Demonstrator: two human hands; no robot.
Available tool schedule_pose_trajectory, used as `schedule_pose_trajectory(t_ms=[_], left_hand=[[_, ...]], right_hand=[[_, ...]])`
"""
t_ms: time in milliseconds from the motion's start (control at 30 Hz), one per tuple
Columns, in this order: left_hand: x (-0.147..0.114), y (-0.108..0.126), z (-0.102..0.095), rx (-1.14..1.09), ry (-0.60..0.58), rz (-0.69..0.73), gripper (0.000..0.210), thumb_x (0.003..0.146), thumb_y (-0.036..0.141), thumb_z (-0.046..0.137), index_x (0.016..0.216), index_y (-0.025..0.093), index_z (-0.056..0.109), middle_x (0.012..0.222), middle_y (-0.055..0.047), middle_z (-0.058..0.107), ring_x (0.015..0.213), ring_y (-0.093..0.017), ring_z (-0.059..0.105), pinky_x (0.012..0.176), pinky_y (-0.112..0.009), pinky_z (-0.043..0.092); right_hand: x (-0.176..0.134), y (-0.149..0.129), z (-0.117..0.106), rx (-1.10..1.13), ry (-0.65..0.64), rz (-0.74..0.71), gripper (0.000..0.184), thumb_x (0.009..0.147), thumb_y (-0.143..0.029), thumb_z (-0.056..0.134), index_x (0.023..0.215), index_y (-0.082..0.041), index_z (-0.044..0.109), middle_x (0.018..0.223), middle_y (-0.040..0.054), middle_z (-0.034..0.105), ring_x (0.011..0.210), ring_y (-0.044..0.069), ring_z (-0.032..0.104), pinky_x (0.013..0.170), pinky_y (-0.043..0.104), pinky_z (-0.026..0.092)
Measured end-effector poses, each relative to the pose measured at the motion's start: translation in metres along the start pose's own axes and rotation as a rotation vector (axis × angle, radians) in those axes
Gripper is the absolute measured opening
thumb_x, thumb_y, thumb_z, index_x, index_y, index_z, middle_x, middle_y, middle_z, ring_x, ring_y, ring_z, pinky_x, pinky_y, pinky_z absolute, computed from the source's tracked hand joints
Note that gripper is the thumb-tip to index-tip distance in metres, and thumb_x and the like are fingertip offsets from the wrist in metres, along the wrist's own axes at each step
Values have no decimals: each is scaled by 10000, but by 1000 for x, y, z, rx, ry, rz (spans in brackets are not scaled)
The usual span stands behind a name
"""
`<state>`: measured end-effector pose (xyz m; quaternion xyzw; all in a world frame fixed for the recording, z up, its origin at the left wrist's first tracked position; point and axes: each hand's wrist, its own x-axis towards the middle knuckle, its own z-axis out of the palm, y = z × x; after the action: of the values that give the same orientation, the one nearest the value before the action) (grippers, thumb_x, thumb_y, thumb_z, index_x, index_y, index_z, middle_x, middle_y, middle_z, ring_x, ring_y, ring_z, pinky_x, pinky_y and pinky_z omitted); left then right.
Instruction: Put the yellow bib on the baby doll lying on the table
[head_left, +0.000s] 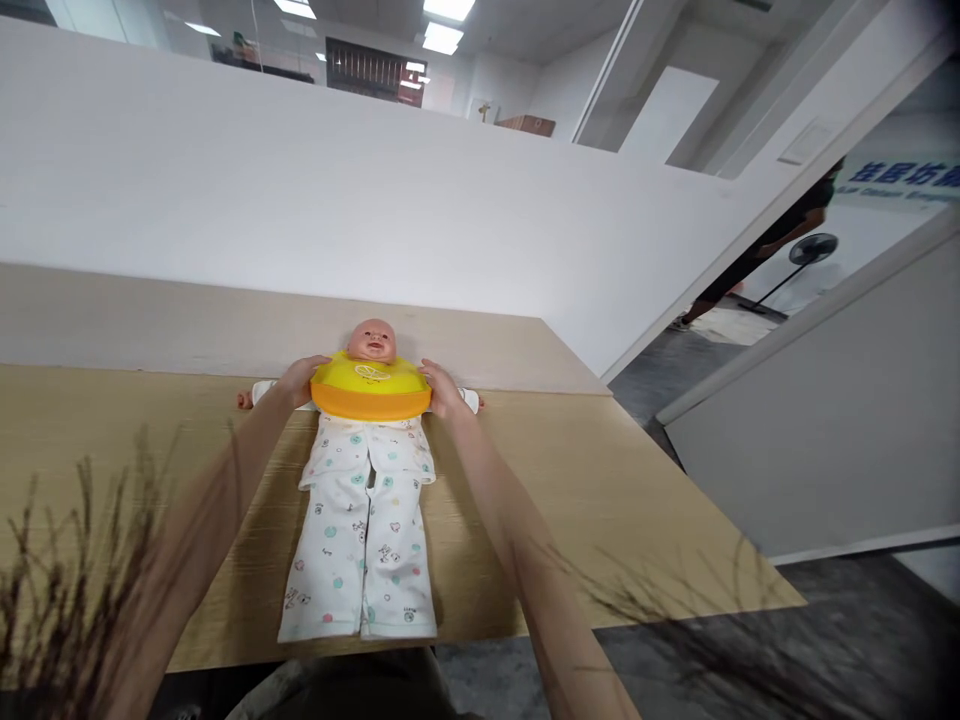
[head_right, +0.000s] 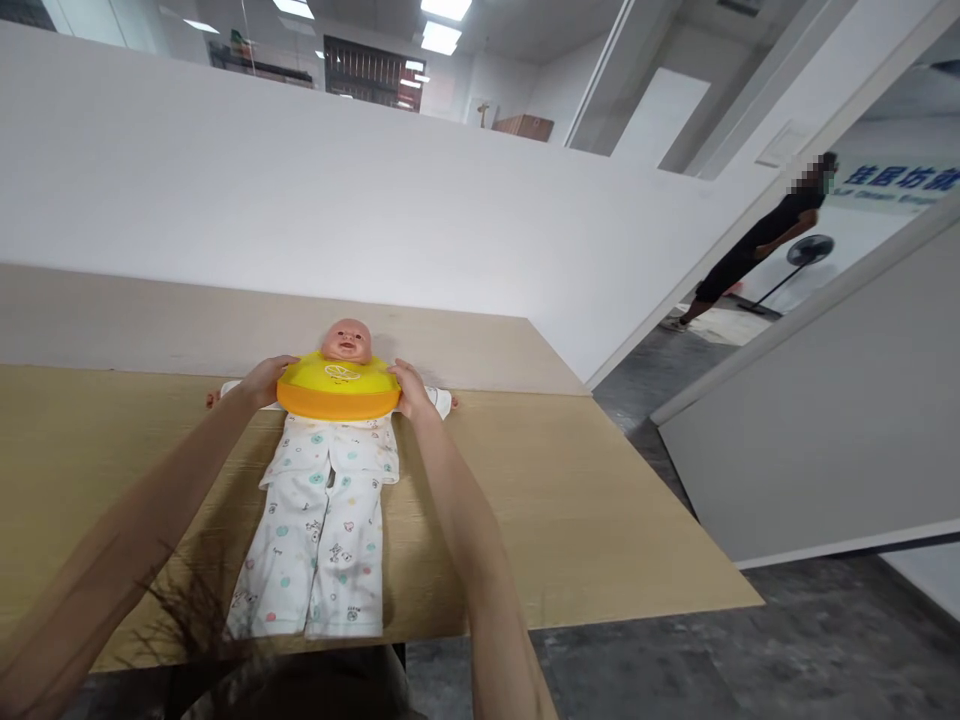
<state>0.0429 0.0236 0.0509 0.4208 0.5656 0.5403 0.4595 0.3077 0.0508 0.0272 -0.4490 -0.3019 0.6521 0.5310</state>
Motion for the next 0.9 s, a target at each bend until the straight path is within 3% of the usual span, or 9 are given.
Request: schedule_pose_trajectory(t_ms=[100, 167, 233, 367, 500, 633, 767, 900], left_hand=[[5, 2, 1, -57, -38, -83, 696, 833, 211, 845, 1497, 123, 656, 1037, -132, 848, 940, -290, 830, 804, -383, 666], [8, 1, 1, -103, -81, -101, 842, 789, 199, 899, 1577, 158, 606, 1078, -113, 853, 941, -257, 826, 819, -346, 662], [12, 0, 1, -136, -129, -107, 797, 747, 152, 919, 1504, 150, 673, 1085, -118, 856, 928, -243, 817, 846, -340, 653], [18, -7, -1, -183, -127, -110, 501, 764, 46, 833, 1257, 116, 776, 1051, -122, 858, 882, -221, 791, 907, -379, 618], [22, -14, -3, -188, -94, -103, 384, 764, 30, 797, 1136, 124, 791, 1028, -111, 856, 851, -206, 781, 879, -370, 620], [27, -16, -1, -129, -56, -75, 372, 710, 67, 860, 1062, 165, 790, 936, -86, 847, 801, -213, 780, 786, -348, 646], [32, -15, 3, 3, 37, -36, 355, 744, 153, 902, 1082, 172, 796, 904, -81, 831, 800, -207, 764, 767, -341, 644], [29, -17, 2, 95, 111, -17, 432, 817, 201, 852, 1234, 117, 778, 847, -55, 800, 835, -202, 734, 779, -318, 595]], right_hand=[[10, -5, 1, -90, -42, 24, 425, 800, -150, 675, 1211, -238, 615, 879, -31, 739, 777, 187, 710, 736, 299, 567], [17, -6, 1, -101, -88, 5, 447, 836, -122, 663, 1272, -210, 616, 943, -4, 769, 839, 183, 725, 787, 307, 575], [22, -3, 0, -86, -131, -12, 480, 846, -96, 658, 1316, -187, 621, 978, 16, 789, 886, 187, 739, 821, 316, 580], [25, 4, -1, -80, -176, -51, 510, 841, -74, 659, 1341, -174, 630, 905, -7, 789, 826, 183, 722, 827, 325, 579], [25, 8, 0, -40, -145, -61, 524, 757, -28, 627, 1254, -190, 657, 733, -67, 710, 710, 155, 665, 798, 294, 569], [31, 9, 3, -54, -64, -73, 453, 682, -68, 663, 1105, -225, 703, 706, -66, 702, 688, 168, 690, 729, 278, 584], [42, 11, 4, -118, -2, -98, 389, 673, -91, 663, 1035, -219, 728, 742, -44, 746, 670, 157, 699, 691, 268, 578], [46, 14, 3, -149, 43, -105, 329, 685, -82, 651, 976, -209, 734, 707, -49, 737, 644, 146, 689, 679, 256, 568]])
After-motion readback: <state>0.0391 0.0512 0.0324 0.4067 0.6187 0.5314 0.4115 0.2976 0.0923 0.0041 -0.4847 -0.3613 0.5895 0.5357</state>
